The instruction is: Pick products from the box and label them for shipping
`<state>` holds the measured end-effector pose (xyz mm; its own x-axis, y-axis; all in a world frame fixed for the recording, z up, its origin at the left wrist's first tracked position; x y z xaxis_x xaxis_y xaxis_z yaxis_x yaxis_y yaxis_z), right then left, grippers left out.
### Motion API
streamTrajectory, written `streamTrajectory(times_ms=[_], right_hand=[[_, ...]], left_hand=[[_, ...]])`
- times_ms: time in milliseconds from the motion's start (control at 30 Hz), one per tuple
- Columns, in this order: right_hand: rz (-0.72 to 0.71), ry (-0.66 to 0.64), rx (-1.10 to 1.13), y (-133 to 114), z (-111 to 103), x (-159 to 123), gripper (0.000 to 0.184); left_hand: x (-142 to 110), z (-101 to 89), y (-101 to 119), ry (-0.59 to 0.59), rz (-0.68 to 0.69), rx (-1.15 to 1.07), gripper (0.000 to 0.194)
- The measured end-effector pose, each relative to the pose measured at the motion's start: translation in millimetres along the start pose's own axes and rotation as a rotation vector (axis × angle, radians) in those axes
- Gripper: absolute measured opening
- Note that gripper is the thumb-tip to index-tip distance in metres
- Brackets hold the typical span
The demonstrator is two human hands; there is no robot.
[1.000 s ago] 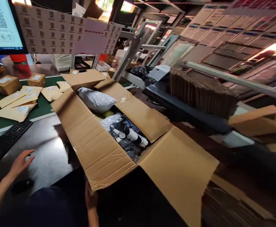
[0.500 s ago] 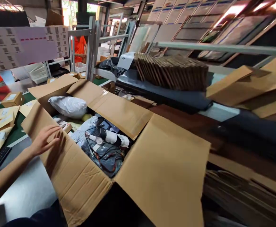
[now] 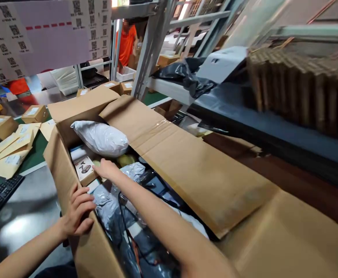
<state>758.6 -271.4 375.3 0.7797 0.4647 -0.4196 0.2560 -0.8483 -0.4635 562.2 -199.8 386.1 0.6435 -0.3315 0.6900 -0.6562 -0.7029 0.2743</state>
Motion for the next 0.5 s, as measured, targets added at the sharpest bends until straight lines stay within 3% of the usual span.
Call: streamTrajectory(times_ms=[100,200,400,500], right_hand=[[0.046,-0.135,0.131,0,34,31,0.057],[0.058,-0.135,0.308,13,36,29,0.050],[-0.222,-0.003,0.456,38,-34,-21,0.057],[-0.233,0.034,0.502,45,-58,-49,0.058]], left_hand=[[-2,6.0,-2,-0.039,0.032,0.010,0.035],[-2,5.6,-4,-0.023,0.063,-0.006,0.034],[5,1.1,-3,-0.109,0.111,-0.021,0.034],[10,-6.6,-1,-0.048,0.076,-0.060,0.032]])
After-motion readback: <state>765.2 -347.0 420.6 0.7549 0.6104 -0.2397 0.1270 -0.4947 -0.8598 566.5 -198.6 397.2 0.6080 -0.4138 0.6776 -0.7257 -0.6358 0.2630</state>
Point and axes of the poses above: each hand's wrist, its own x-axis towards the middle knuckle, its own z-axis out of the palm, y = z × x, the point moved 6 cm from there along x, towards the middle knuckle, and after that the axes turned 3 degrees about -x, right-handed, at the moved point
